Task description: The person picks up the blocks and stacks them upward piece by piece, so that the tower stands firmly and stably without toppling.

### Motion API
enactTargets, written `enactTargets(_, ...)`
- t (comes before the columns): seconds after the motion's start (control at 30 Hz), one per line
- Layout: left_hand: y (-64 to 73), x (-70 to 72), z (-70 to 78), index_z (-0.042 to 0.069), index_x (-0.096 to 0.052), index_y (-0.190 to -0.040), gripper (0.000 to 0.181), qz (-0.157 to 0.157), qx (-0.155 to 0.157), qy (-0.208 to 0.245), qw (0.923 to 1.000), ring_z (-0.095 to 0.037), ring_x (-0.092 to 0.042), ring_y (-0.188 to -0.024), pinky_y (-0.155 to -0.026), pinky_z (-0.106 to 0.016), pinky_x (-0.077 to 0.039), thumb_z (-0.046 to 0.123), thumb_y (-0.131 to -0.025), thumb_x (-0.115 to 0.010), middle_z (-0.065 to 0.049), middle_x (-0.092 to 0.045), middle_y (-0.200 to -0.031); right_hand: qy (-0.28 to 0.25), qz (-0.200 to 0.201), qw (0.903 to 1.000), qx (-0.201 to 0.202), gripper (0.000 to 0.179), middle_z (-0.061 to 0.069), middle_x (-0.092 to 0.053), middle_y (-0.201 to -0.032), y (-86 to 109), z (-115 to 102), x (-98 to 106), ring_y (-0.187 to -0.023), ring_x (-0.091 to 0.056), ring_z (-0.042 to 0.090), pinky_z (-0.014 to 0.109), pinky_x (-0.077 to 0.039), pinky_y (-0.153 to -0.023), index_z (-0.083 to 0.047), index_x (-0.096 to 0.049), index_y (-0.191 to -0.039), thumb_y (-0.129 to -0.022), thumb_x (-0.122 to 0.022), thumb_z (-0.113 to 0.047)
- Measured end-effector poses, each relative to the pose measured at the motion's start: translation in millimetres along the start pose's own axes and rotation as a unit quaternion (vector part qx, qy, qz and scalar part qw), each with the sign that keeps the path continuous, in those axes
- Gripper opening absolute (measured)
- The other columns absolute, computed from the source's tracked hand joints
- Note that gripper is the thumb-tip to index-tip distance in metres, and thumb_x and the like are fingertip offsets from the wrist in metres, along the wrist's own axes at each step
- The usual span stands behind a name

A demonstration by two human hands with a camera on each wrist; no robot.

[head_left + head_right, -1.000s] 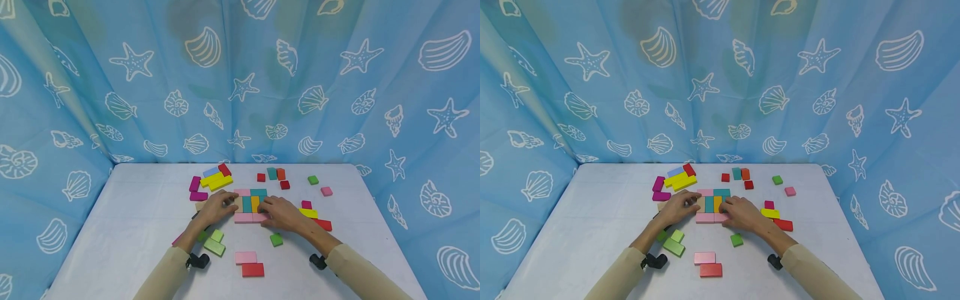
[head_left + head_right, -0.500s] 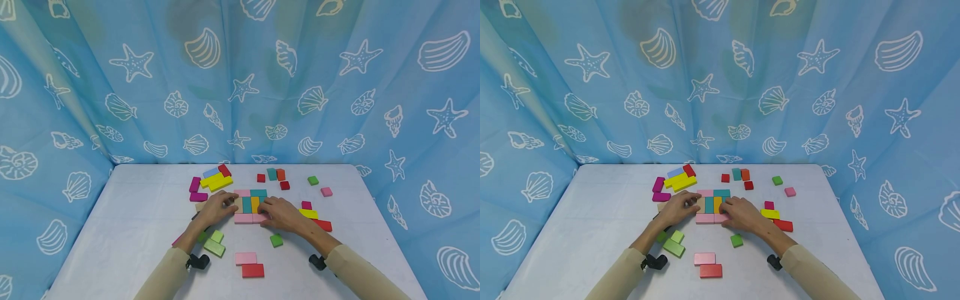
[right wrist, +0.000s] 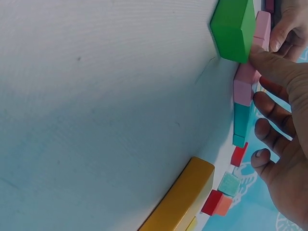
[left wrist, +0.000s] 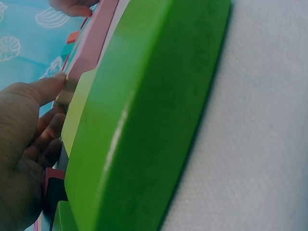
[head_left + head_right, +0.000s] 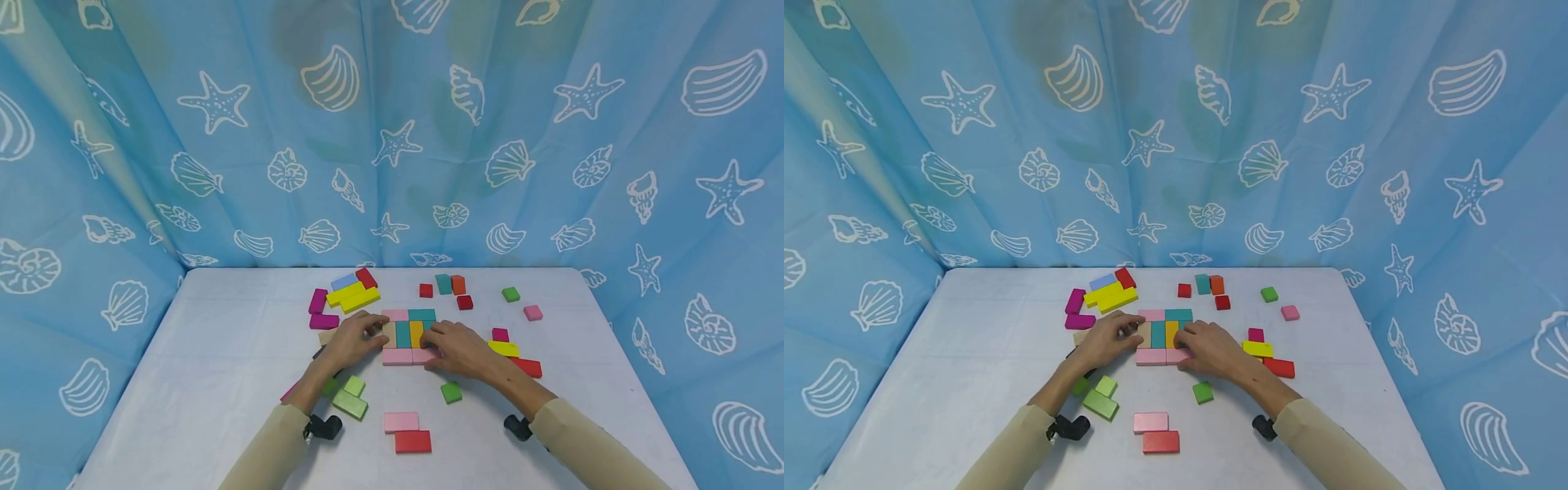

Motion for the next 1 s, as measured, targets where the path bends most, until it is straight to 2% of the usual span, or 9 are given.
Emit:
enactTargets(0.13,0.2,0.0,-0.1,0.022,-0.063,-0.136,0.046,-0.001,0.000,-0.001,1.0000,-0.013,-0.058,-0.101,-0.090,-0.030,-0.053,0.034,-0.092,-0.074,0.004,-0.063,-0.114,-0.009,-0.004,0.9999,-0.005,0.054,-0.005,-0.064,-0.116,-0.4,1.0,0.7,-0.112,-0.058,0.015,0.038,-0.051,-0.098,-0.025,-0.067,-0.121,-0.075,-0.088,-0.042)
enactTargets(0.3,-0.2,0.4,0.2,0.022,-0.063,-0.136,0.047,-0.002,0.001,-0.004,1.0000,-0.012,-0.059,-0.101,-0.090,-0.029,-0.053,0.034,-0.092,-0.073,0.004,-0.063,-0.115,-0.071,-0.024,0.9961,-0.046,0.048,-0.008,-0.063,-0.109,-0.6,15.2,4.8,-0.107,-0.057,0.013,0.036,-0.053,-0.094,-0.027,-0.067,-0.118,-0.076,-0.087,-0.042)
enactTargets(0.47,-1.0,0.3,0.2,0.022,-0.063,-0.136,0.046,-0.002,0.004,-0.003,1.0000,-0.013,-0.059,-0.101,-0.090,-0.030,-0.053,0.033,-0.093,-0.073,0.003,-0.063,-0.115,-0.170,-0.067,0.9793,-0.087,0.039,-0.008,-0.063,-0.100,5.6,46.8,18.4,-0.096,-0.058,0.014,0.030,-0.055,-0.081,-0.025,-0.068,-0.116,-0.082,-0.084,-0.035)
enactTargets(0.57,-0.7,-0.2,-0.2,0.022,-0.063,-0.136,0.046,-0.003,0.006,-0.002,1.0000,-0.012,-0.059,-0.101,-0.090,-0.030,-0.053,0.033,-0.092,-0.074,0.004,-0.063,-0.114,-0.203,-0.099,0.9690,-0.101,0.037,-0.004,-0.065,-0.102,13.9,68.3,26.9,-0.094,-0.058,0.015,0.028,-0.055,-0.076,-0.020,-0.069,-0.117,-0.083,-0.084,-0.027)
enactTargets(0.7,-0.1,0.4,0.5,0.022,-0.063,-0.136,0.046,-0.004,0.005,0.000,1.0000,-0.013,-0.059,-0.100,-0.089,-0.030,-0.054,0.033,-0.093,-0.074,0.004,-0.063,-0.114,-0.217,-0.132,0.9595,-0.122,0.041,0.003,-0.065,-0.108,30.4,93.5,33.7,-0.095,-0.057,0.018,0.029,-0.056,-0.077,-0.015,-0.068,-0.120,-0.082,-0.084,-0.019)
enactTargets(0.77,0.1,1.2,1.4,0.022,-0.063,-0.136,0.046,-0.004,0.003,-0.001,1.0000,-0.013,-0.059,-0.100,-0.089,-0.030,-0.054,0.033,-0.093,-0.073,0.004,-0.063,-0.113,-0.215,-0.142,0.9578,-0.127,0.045,0.006,-0.064,-0.109,37.8,102.4,34.9,-0.095,-0.057,0.019,0.029,-0.056,-0.077,-0.013,-0.067,-0.121,-0.081,-0.084,-0.017)
enactTargets(0.83,0.2,1.8,2.1,0.021,-0.064,-0.136,0.046,-0.002,0.002,-0.001,1.0000,-0.013,-0.059,-0.100,-0.089,-0.031,-0.054,0.033,-0.093,-0.074,0.004,-0.063,-0.113,-0.209,-0.147,0.9575,-0.134,0.046,0.007,-0.063,-0.108,44.2,109.3,34.7,-0.095,-0.056,0.019,0.029,-0.056,-0.077,-0.013,-0.066,-0.120,-0.079,-0.086,-0.015)
enactTargets(1.0,0.3,1.0,1.4,0.022,-0.064,-0.135,0.046,-0.001,0.002,0.000,1.0000,-0.013,-0.059,-0.099,-0.088,-0.031,-0.054,0.033,-0.092,-0.074,0.004,-0.063,-0.112,-0.168,-0.149,0.9637,-0.144,0.046,0.004,-0.059,-0.105,55.1,121.2,29.0,-0.096,-0.054,0.020,0.028,-0.057,-0.074,-0.016,-0.065,-0.113,-0.074,-0.090,-0.014)
Point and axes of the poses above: each hand's wrist, its own y-axis away from the middle knuckle, its own x-axis out of the back of the hand, z = x × y, the point moved 8 cm from there along -y, towards the middle knuckle
